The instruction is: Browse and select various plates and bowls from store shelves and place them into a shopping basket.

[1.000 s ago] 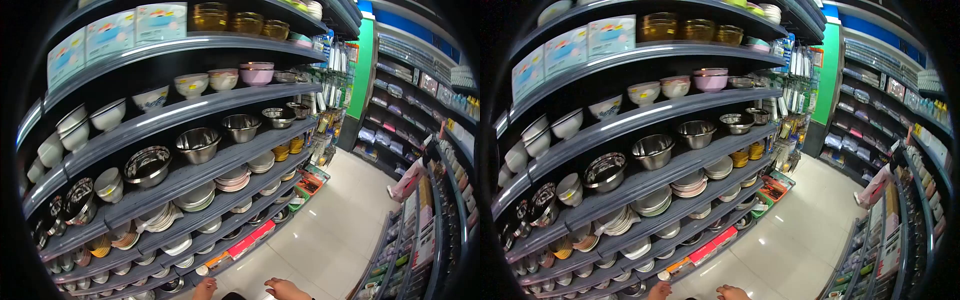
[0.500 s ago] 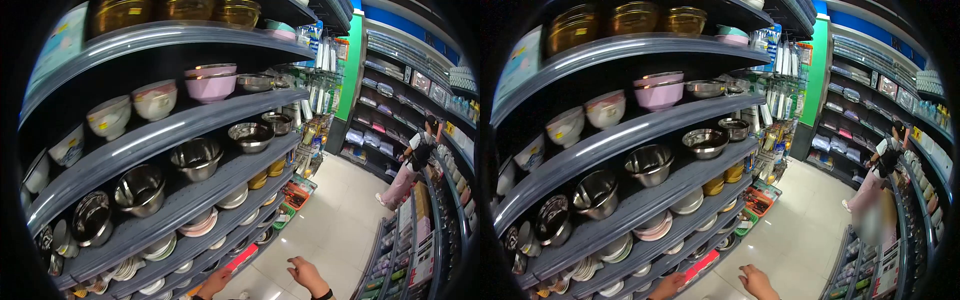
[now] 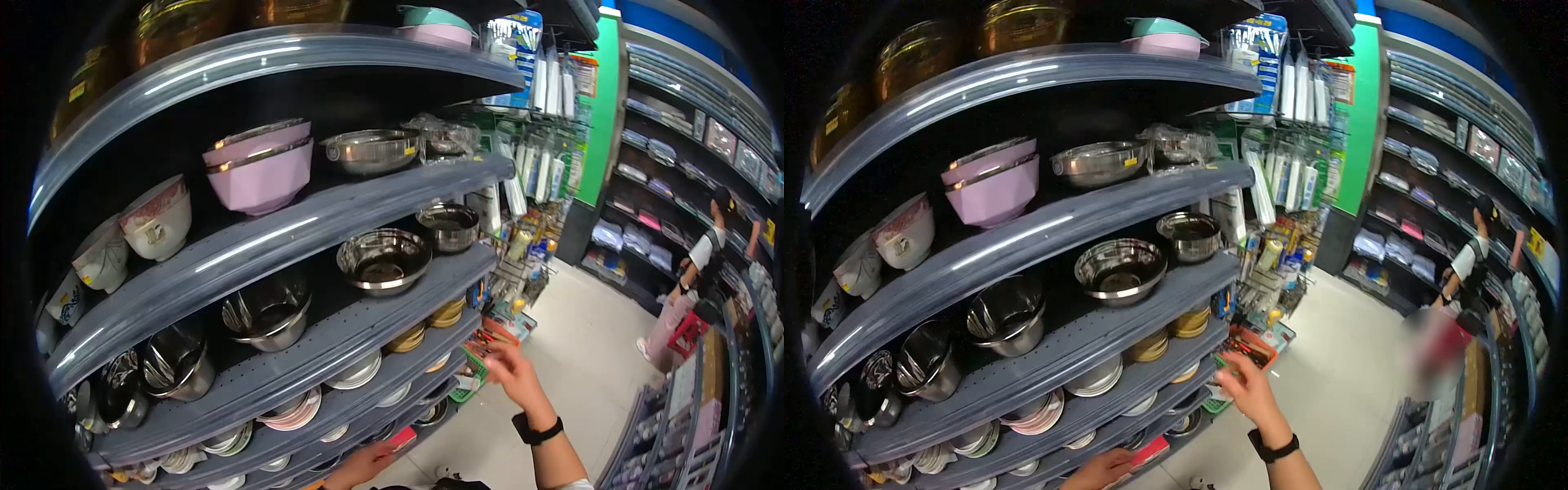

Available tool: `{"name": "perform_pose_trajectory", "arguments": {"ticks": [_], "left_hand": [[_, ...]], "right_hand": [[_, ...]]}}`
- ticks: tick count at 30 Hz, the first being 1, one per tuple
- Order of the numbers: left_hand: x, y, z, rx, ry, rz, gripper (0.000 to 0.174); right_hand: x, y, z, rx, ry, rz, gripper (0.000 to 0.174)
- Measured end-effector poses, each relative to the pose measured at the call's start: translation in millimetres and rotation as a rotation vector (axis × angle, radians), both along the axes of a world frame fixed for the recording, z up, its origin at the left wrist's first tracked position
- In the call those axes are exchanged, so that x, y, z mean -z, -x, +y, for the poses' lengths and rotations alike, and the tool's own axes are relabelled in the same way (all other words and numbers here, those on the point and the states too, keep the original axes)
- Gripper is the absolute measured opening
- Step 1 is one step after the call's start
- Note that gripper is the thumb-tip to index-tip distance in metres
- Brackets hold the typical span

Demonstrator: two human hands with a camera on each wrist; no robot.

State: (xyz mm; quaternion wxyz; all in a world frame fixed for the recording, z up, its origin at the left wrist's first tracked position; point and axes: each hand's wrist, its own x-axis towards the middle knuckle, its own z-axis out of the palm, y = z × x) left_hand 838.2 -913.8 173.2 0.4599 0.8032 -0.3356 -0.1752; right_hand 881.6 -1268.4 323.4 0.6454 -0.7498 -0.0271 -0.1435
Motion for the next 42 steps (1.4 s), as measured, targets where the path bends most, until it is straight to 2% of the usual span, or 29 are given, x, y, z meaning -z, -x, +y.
{"name": "perform_pose_trajectory", "arguments": {"ticks": [2,3,5,6,8,11,13,15,16,17,19,21,23,24,25,28,30,33,35,39,40,42], "left_hand": [[-33,28,4,-0.356,0.133,-0.010,0.029],[-50,39,1,-0.372,0.117,-0.018,0.029],[-78,47,-4,-0.672,-0.129,0.068,0.024],[-64,46,-3,-0.684,-0.145,0.058,0.024],[-15,54,1,-0.881,0.158,0.143,0.021],[-9,67,-29,-1.043,0.213,0.225,0.023],[-3,75,-52,-1.073,0.302,0.263,0.023],[7,83,-66,-1.040,0.381,0.201,0.022],[1,87,-68,-0.967,0.331,0.190,0.020],[-4,90,-71,-0.977,0.321,0.184,0.020],[-13,91,-76,-1.056,0.341,0.275,0.019],[-9,88,-68,-1.053,0.292,0.249,0.018],[-8,83,-62,-1.103,0.152,0.202,0.018],[-3,79,-59,-1.165,0.053,0.233,0.019],[-9,75,-61,-1.171,0.053,0.225,0.019],[-37,65,-76,-1.097,-0.019,0.196,0.021],[-13,62,-74,-1.050,0.002,0.168,0.021],[-30,59,-86,-0.955,-0.059,0.118,0.022],[-43,55,-96,-0.919,0.029,0.175,0.022],[-34,49,-98,-0.942,0.005,0.217,0.022],[-36,44,-98,-0.900,-0.075,0.203,0.023],[-40,37,-107,-0.886,-0.067,0.229,0.023]], "right_hand": [[-19,-54,-26,-0.099,-0.074,-0.065,0.038],[-33,-77,-35,-0.129,-0.126,-0.054,0.040],[-63,-116,-53,-0.144,-0.208,-0.028,0.044],[-68,-136,-62,-0.120,-0.196,-0.062,0.045],[-81,-173,-76,-0.106,-0.200,-0.090,0.049],[-93,-225,-89,-0.098,-0.137,-0.075,0.058],[-106,-241,-90,-0.047,0.106,-0.149,0.067],[-95,-270,-100,0.006,0.428,-0.438,0.070],[-105,-261,-93,-0.002,0.468,-0.495,0.068],[-109,-256,-90,-0.008,0.455,-0.495,0.068],[-117,-248,-85,-0.086,0.637,-0.477,0.067],[-117,-244,-81,-0.107,0.603,-0.466,0.060],[-112,-251,-79,-0.168,0.732,-0.530,0.054],[-110,-252,-78,-0.148,0.718,-0.531,0.038],[-110,-254,-77,-0.150,0.712,-0.538,0.038],[-112,-256,-72,-0.120,0.762,-0.563,0.020],[-109,-258,-72,-0.127,0.776,-0.586,0.019],[-106,-258,-75,-0.113,0.781,-0.632,0.017],[-109,-256,-79,-0.167,0.699,-0.611,0.016],[-107,-251,-85,-0.194,0.586,-0.571,0.017],[-108,-251,-85,-0.198,0.569,-0.574,0.017],[-113,-251,-86,-0.225,0.543,-0.522,0.016]]}}
